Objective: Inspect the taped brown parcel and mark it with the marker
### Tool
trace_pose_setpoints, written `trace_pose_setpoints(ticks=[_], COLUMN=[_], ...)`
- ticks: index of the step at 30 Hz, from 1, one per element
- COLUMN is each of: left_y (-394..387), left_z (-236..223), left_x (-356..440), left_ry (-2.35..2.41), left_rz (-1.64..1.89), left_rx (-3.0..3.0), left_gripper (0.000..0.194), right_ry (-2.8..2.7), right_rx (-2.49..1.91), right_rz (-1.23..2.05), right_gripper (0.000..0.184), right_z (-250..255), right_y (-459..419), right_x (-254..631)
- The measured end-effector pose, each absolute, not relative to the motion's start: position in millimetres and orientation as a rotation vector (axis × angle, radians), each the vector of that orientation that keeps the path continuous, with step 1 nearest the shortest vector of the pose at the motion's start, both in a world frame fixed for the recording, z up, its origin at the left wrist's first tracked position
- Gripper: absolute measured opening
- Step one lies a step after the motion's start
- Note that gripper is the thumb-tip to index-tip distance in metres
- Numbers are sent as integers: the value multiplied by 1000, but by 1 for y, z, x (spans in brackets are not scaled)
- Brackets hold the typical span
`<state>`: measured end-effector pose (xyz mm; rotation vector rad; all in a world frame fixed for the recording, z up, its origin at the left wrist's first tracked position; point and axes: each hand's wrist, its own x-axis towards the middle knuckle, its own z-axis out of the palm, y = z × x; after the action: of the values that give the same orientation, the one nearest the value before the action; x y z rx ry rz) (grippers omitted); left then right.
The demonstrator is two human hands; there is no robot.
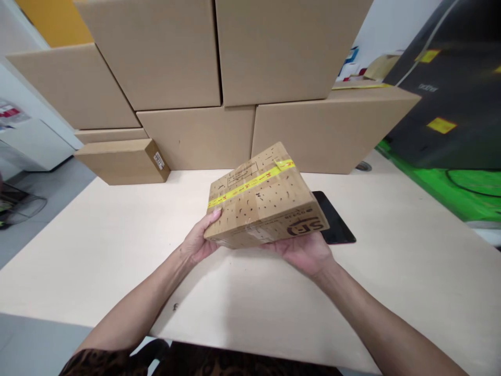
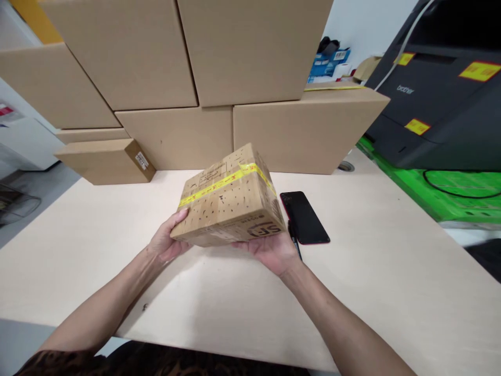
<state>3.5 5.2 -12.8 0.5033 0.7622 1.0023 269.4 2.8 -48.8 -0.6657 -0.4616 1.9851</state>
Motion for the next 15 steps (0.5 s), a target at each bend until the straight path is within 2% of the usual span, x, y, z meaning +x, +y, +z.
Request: trace_pose_setpoints(ticks=[3, 9, 15], left_y=[10, 16, 13], left_z=[-4, 0, 0], left_x=[-1, -7, -1], left_ry=[881, 1025, 1014], left_rz=[1058, 1116, 1061], left_rx=[592, 820, 970], left_gripper=[58, 87, 97], right_ry=[-426, -568, -752], right_rx=[-812, -908, -1007], right_rz=[1864, 1701, 1662], right_gripper=[44, 57, 64], right_z=[-40, -27, -25], right_y=[8, 14, 10], right_x=[275, 286, 281])
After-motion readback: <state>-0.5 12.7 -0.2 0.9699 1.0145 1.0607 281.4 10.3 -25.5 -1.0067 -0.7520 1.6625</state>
